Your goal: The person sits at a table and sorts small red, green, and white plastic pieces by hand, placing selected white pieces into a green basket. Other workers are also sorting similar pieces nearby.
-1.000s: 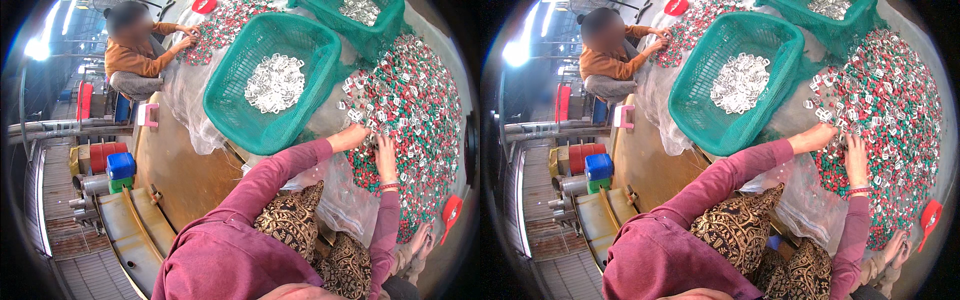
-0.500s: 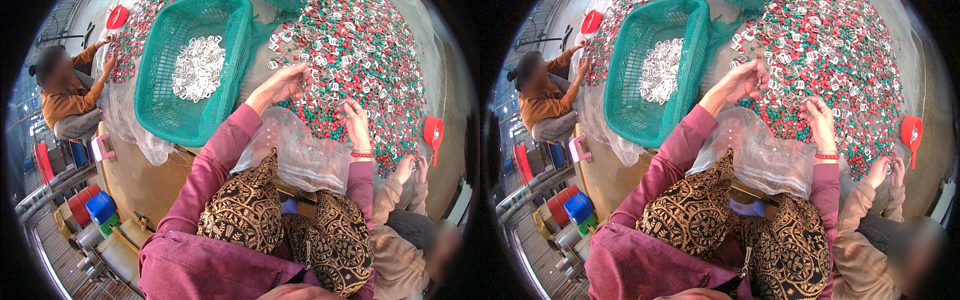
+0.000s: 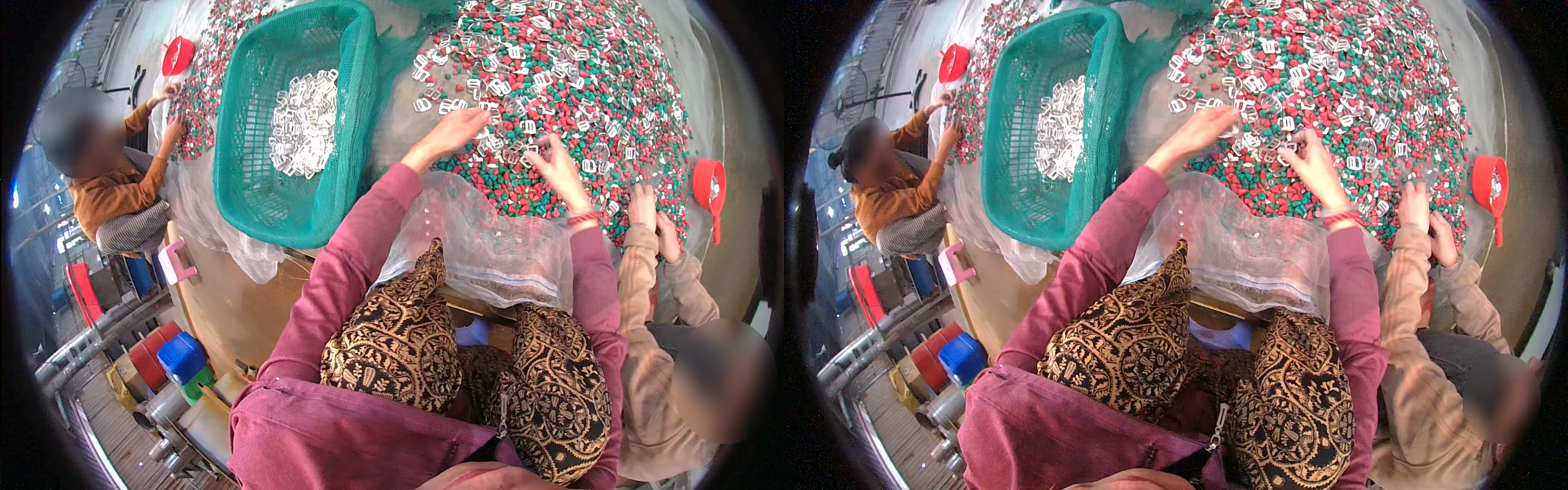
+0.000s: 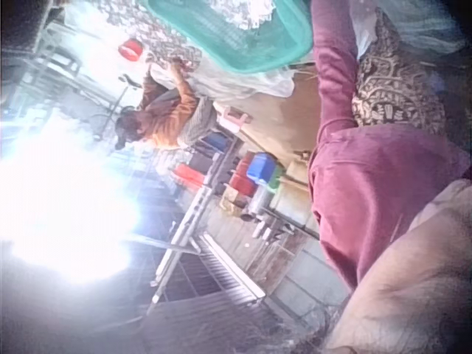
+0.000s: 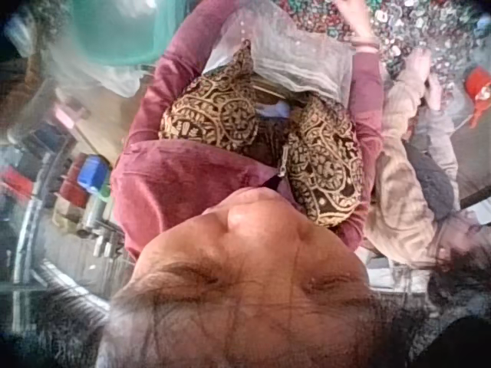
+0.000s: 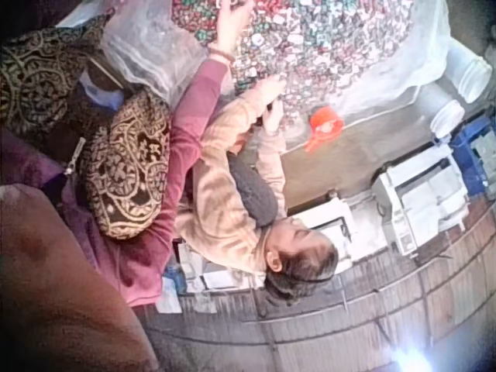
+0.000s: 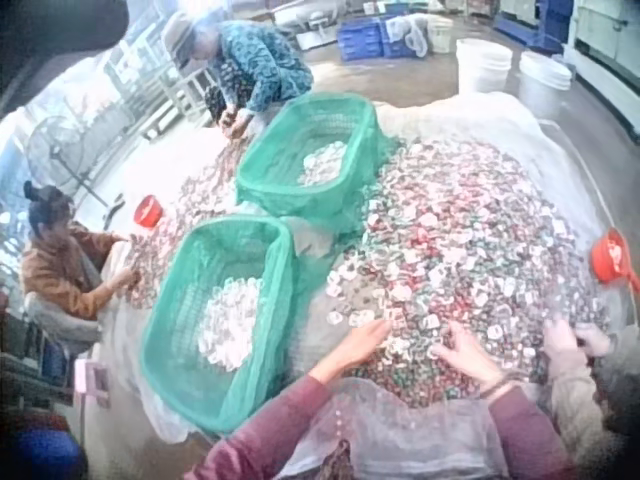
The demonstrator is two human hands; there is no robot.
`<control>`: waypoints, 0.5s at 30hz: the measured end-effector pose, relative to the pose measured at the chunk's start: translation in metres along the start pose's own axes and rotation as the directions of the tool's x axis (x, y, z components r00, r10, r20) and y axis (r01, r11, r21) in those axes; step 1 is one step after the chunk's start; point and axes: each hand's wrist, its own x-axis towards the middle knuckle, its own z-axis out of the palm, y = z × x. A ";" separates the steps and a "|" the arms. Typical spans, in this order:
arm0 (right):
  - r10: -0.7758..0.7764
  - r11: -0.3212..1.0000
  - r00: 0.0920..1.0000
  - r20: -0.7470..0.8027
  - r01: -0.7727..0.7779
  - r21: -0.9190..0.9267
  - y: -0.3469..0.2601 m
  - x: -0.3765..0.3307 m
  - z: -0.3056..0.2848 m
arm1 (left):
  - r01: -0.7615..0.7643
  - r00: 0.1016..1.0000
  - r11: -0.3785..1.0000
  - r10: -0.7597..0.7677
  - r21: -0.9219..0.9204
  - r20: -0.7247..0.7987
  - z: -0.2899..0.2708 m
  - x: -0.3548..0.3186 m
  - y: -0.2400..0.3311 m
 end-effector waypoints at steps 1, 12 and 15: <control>-0.031 0.956 0.999 -0.012 0.026 -0.291 -0.001 0.000 0.010 | 0.132 0.991 0.907 -0.116 -0.399 0.065 -0.012 -0.010 0.001; 0.177 0.329 0.880 0.441 -0.476 0.816 -0.009 -0.037 -0.012 | 0.038 0.995 0.817 0.020 0.576 -0.094 0.017 -0.023 -0.004; 0.018 0.231 0.931 0.365 -0.359 0.904 -0.045 -0.030 -0.023 | 0.038 0.998 0.706 0.004 0.707 -0.058 0.035 -0.022 -0.008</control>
